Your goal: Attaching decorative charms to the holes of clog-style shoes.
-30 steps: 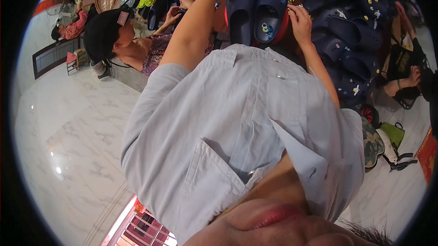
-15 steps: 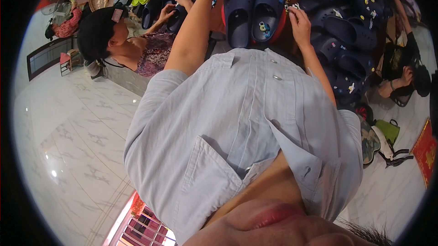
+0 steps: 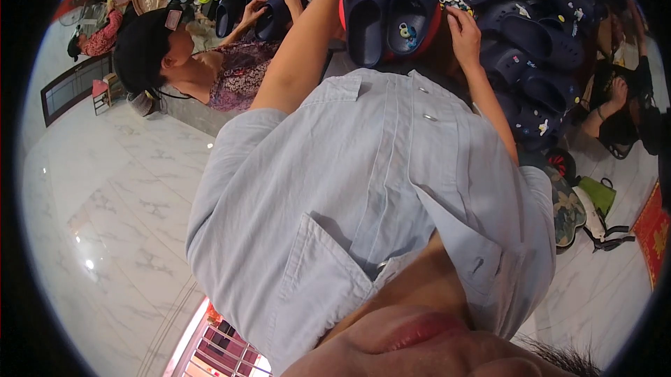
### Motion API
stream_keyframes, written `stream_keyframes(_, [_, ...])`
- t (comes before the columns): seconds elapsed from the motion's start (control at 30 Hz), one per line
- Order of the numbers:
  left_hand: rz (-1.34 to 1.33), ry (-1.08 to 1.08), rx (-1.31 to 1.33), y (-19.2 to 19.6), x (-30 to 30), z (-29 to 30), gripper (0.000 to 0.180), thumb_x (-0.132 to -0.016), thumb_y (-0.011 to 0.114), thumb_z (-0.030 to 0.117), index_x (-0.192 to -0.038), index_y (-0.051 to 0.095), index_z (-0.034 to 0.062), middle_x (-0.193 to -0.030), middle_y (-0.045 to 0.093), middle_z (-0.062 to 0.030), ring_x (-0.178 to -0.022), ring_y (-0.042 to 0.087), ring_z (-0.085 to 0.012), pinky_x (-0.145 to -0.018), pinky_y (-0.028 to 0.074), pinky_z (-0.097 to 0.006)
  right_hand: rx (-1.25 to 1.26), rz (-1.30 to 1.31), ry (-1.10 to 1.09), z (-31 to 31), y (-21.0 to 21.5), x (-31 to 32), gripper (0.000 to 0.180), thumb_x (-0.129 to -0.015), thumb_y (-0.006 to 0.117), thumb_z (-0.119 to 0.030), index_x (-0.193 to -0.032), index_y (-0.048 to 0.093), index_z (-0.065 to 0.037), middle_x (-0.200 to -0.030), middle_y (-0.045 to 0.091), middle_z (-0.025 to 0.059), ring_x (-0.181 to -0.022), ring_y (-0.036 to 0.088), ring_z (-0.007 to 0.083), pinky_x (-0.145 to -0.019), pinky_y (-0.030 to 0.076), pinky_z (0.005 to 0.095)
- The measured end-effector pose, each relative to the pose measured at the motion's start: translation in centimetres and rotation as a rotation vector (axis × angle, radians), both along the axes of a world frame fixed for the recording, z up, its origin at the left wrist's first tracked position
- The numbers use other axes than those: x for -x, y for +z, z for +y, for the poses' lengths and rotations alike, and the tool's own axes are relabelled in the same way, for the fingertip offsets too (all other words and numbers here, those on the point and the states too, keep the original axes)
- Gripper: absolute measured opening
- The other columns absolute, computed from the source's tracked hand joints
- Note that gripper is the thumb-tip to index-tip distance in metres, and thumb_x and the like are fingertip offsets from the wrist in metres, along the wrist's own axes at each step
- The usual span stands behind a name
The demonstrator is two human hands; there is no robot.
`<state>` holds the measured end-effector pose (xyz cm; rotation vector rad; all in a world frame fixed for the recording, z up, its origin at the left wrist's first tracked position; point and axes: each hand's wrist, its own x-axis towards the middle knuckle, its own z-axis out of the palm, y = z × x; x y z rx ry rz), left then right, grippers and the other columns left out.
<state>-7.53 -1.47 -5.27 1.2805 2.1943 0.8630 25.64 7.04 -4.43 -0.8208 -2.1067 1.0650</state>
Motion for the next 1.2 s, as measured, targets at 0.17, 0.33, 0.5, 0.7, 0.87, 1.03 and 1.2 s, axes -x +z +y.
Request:
stream_keyframes(0.17, [0.037, 0.046, -0.027, 0.3, -1.3, 0.0, 0.053, -0.084, 0.068, 0.032, -0.128, 0.056, 0.0045, -0.107, 0.065, -0.0236, -0.103, 0.063, -0.0353, -0.088, 0.048, -0.04, 0.015, -0.017, 0.029, -0.2, -0.5, 0.3, 0.022, -0.091, 0.059, -0.013, -0.11, 0.065, -0.004, -0.104, 0.065, 0.0135, -0.093, 0.063, 0.0279, -0.08, 0.048, 0.0338])
stream_keyframes(0.33, [-0.072, 0.099, 0.122, 0.6, -0.9, -0.7, 0.069, -0.08, 0.073, 0.046, -0.135, 0.052, 0.009, -0.12, 0.064, -0.0155, -0.111, 0.06, -0.0231, -0.089, 0.047, -0.032, 0.121, -0.048, 0.026, -0.8, -0.5, 1.5, 0.022, -0.091, 0.059, -0.015, -0.11, 0.064, -0.004, -0.106, 0.066, 0.0126, -0.092, 0.064, 0.0262, -0.08, 0.049, 0.033])
stream_keyframes(0.5, [-0.51, 0.19, -0.087, 0.0, -2.0, -1.0, 0.063, -0.085, 0.07, 0.043, -0.133, 0.054, 0.0048, -0.121, 0.063, -0.0109, -0.109, 0.059, -0.0182, -0.094, 0.044, -0.029, 0.125, -0.027, 0.019, -0.2, -0.5, 1.4, 0.022, -0.091, 0.059, -0.016, -0.11, 0.063, -0.005, -0.102, 0.067, 0.0118, -0.088, 0.065, 0.0238, -0.078, 0.049, 0.0316])
stream_keyframes(0.7, [-0.631, 0.362, -0.325, -3.3, 1.5, -3.5, 0.063, -0.085, 0.071, 0.041, -0.134, 0.054, 0.0048, -0.111, 0.065, -0.0077, -0.103, 0.058, -0.0151, -0.089, 0.044, -0.027, 0.103, -0.007, 0.059, -0.2, -0.1, 2.0, 0.023, -0.091, 0.059, -0.016, -0.11, 0.063, -0.005, -0.101, 0.068, 0.0111, -0.087, 0.065, 0.0228, -0.076, 0.049, 0.0312])
stream_keyframes(0.87, [-0.284, 0.241, -0.154, 0.5, 0.1, -2.4, 0.06, -0.079, 0.077, 0.039, -0.129, 0.059, 0.0108, -0.106, 0.066, -0.0099, -0.095, 0.062, -0.0162, -0.083, 0.048, -0.028, 0.072, -0.01, 0.037, -0.2, -0.6, 1.5, 0.024, -0.091, 0.059, -0.017, -0.111, 0.063, -0.005, -0.102, 0.068, 0.011, -0.089, 0.065, 0.0231, -0.076, 0.049, 0.0316])
stream_keyframes(1.03, [-0.113, 0.112, -0.066, 3.1, -0.5, -1.0, 0.043, -0.075, 0.079, 0.034, -0.111, 0.071, 0.0117, -0.101, 0.068, -0.0083, -0.094, 0.064, -0.0183, -0.079, 0.05, -0.031, 0.165, -0.004, 0.017, 0.1, -0.7, 0.9, 0.024, -0.092, 0.058, -0.017, -0.112, 0.063, -0.005, -0.104, 0.068, 0.0113, -0.09, 0.065, 0.0231, -0.077, 0.049, 0.0315])
stream_keyframes(1.2, [0.579, -0.368, -0.247, 3.8, 1.2, -0.3, 0.027, -0.076, 0.074, 0.027, -0.1, 0.074, 0.0145, -0.094, 0.068, -0.0087, -0.079, 0.065, -0.0294, -0.075, 0.052, -0.04, 0.129, -0.023, -0.012, -0.1, -0.2, 0.4, 0.023, -0.091, 0.059, -0.017, -0.111, 0.064, -0.007, -0.101, 0.066, 0.0116, -0.087, 0.064, 0.0235, -0.076, 0.049, 0.0319])
